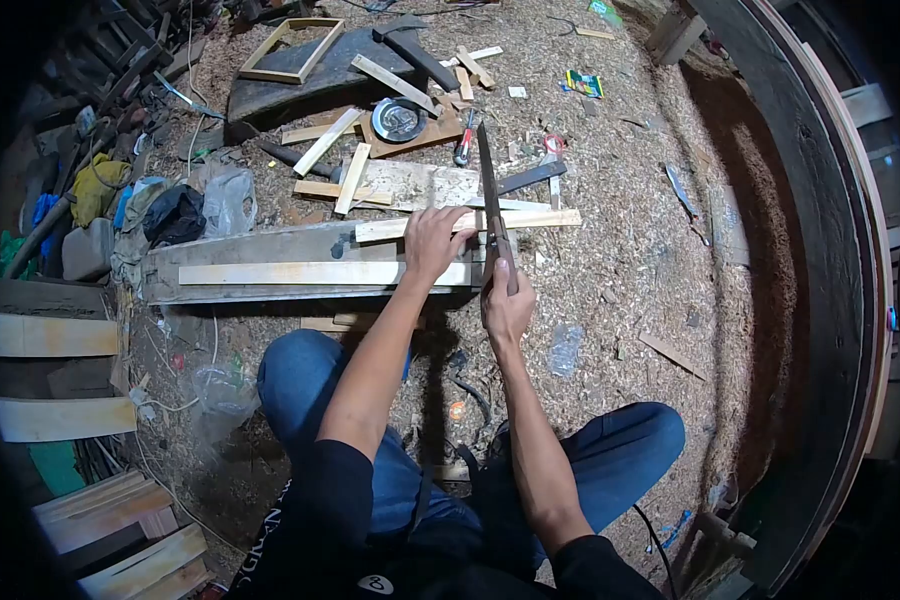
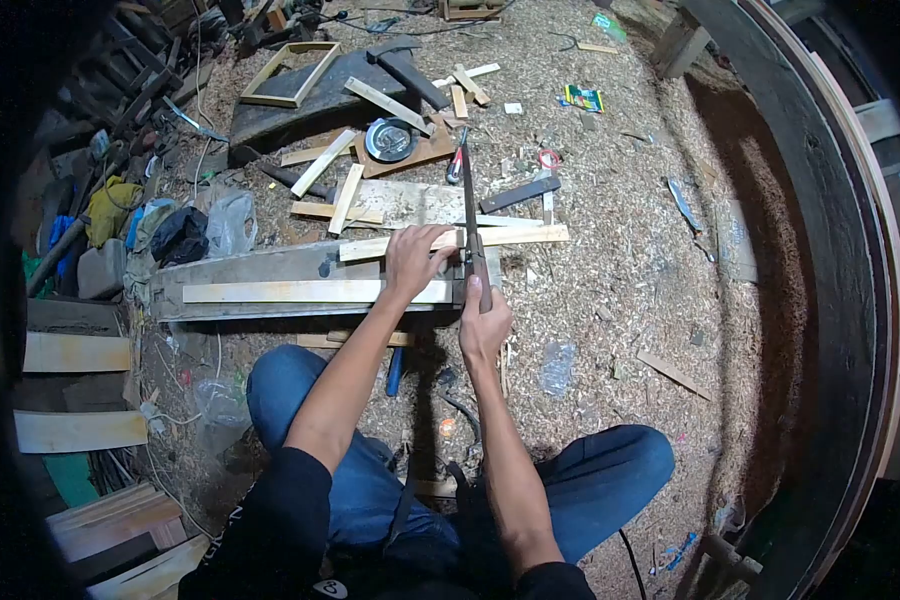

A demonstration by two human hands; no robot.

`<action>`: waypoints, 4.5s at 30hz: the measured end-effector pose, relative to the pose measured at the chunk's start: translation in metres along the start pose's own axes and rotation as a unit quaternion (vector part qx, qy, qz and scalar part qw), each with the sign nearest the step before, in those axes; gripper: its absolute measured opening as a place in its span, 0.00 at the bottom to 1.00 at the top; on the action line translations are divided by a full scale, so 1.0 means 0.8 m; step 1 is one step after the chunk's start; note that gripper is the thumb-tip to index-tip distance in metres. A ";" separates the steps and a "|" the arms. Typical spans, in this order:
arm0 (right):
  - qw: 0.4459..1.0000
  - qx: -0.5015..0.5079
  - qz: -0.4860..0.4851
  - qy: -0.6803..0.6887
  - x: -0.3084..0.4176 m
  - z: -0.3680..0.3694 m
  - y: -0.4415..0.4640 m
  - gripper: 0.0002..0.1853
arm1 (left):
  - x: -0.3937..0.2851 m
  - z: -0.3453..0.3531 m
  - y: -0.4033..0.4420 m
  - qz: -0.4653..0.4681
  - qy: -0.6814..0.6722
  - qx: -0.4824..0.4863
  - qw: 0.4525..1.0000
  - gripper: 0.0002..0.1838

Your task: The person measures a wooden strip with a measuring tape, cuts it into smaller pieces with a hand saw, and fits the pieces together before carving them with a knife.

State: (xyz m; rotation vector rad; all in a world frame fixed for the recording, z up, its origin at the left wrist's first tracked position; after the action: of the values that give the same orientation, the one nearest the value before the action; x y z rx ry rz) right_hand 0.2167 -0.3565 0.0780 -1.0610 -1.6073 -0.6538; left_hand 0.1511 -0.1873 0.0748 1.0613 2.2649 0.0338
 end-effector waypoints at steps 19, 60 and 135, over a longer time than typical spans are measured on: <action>0.996 0.042 -0.022 -0.080 0.023 0.007 -0.004 0.25 | -0.003 0.000 -0.002 0.034 0.017 0.008 0.999 0.19; 0.997 0.028 -0.050 -0.043 0.023 -0.011 -0.003 0.26 | -0.005 -0.001 0.002 0.003 0.019 -0.001 1.000 0.19; 0.998 0.005 -0.053 -0.045 0.021 -0.023 -0.020 0.25 | -0.004 0.001 -0.004 0.018 0.031 0.000 0.999 0.20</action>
State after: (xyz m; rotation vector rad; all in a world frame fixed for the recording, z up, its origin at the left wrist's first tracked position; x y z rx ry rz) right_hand 0.2105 -0.3741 0.1014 -1.0154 -1.7529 -0.6750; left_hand 0.1512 -0.1920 0.0749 1.1145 2.3022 0.0824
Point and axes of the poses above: each hand's wrist, its own y-axis towards the middle knuckle, its own z-axis out of the palm, x = y × z, the point moved 7 cm from there along y, towards the middle knuckle, and after that the axes turned 3 degrees about -z, right-handed, at the moved point
